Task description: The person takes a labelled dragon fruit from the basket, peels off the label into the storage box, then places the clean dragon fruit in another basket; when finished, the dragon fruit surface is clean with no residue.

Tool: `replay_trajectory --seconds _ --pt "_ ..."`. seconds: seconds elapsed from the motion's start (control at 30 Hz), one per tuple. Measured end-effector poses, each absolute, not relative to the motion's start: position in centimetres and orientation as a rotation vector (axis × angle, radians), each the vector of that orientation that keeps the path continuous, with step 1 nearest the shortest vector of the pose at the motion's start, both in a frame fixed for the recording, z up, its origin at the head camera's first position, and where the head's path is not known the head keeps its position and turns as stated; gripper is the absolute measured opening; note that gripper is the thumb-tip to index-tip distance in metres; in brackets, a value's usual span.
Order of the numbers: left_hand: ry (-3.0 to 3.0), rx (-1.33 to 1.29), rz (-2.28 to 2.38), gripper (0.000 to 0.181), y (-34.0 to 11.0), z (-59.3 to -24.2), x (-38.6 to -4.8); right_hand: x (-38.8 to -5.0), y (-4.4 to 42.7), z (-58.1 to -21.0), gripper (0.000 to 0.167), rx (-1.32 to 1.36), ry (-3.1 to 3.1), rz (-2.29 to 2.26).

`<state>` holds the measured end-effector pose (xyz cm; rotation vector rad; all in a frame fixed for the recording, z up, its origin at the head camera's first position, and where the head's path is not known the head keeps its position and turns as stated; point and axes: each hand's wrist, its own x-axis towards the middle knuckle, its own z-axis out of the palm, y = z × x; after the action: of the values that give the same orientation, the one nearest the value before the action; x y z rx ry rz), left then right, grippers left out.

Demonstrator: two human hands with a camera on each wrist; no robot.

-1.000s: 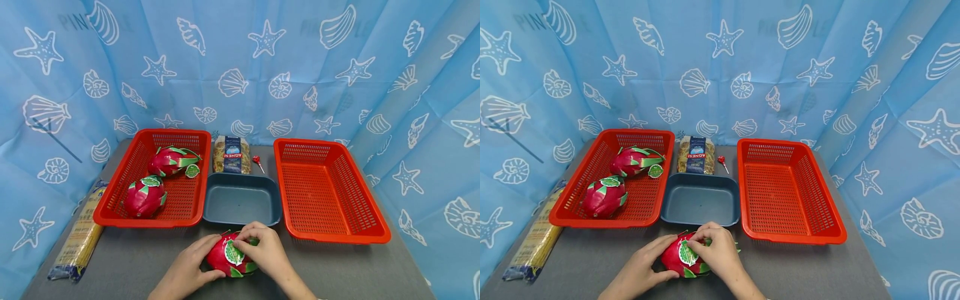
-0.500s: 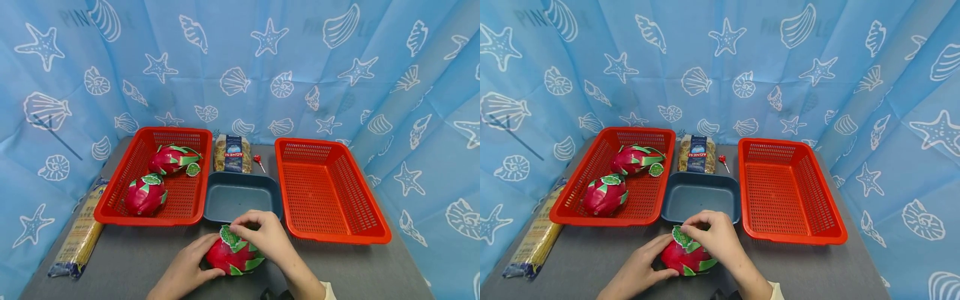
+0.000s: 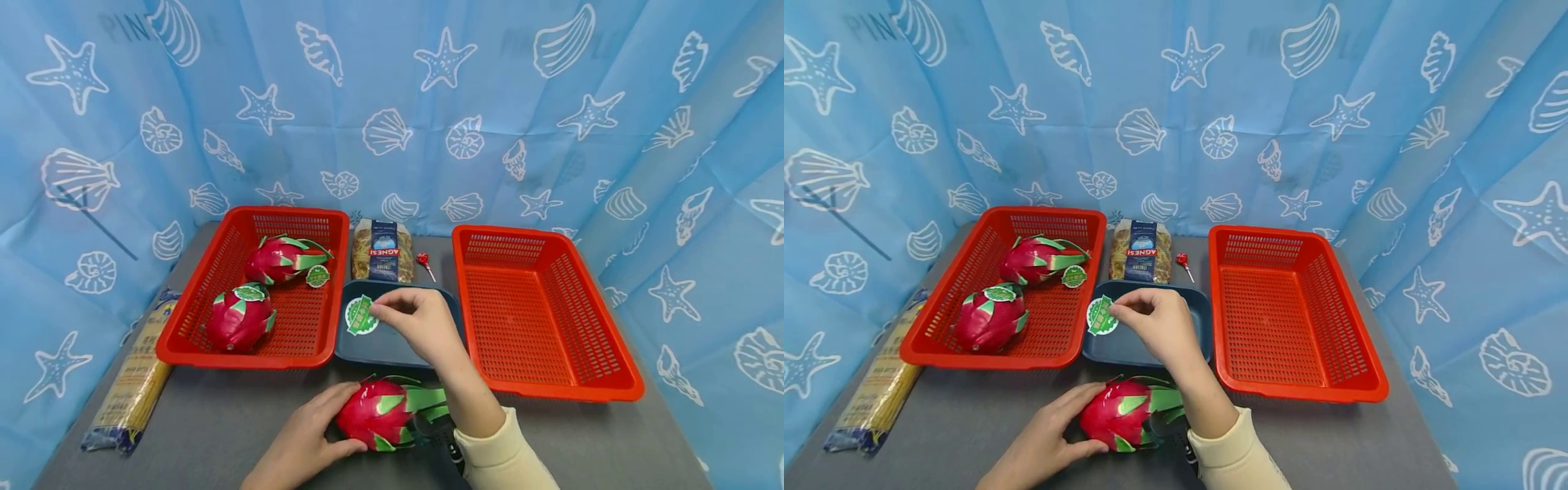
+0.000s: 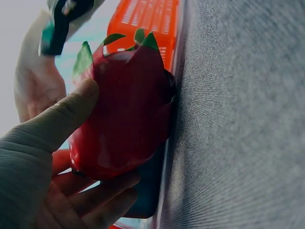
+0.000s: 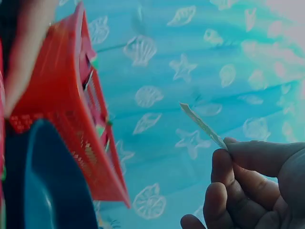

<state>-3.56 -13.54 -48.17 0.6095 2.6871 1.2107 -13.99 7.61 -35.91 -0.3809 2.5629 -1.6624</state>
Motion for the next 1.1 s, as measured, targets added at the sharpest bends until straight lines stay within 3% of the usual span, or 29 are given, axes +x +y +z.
replay_trajectory --seconds 0.57,1.1 --pt "2.755 0.696 1.130 0.080 -13.5 -48.0 -3.2 -23.1 5.4 -40.5 0.011 -0.108 2.392 -1.318" --pt "2.760 0.679 1.121 0.079 -13.4 -47.8 -3.3 -24.3 2.8 -43.2 0.009 -0.202 2.219 -0.901"
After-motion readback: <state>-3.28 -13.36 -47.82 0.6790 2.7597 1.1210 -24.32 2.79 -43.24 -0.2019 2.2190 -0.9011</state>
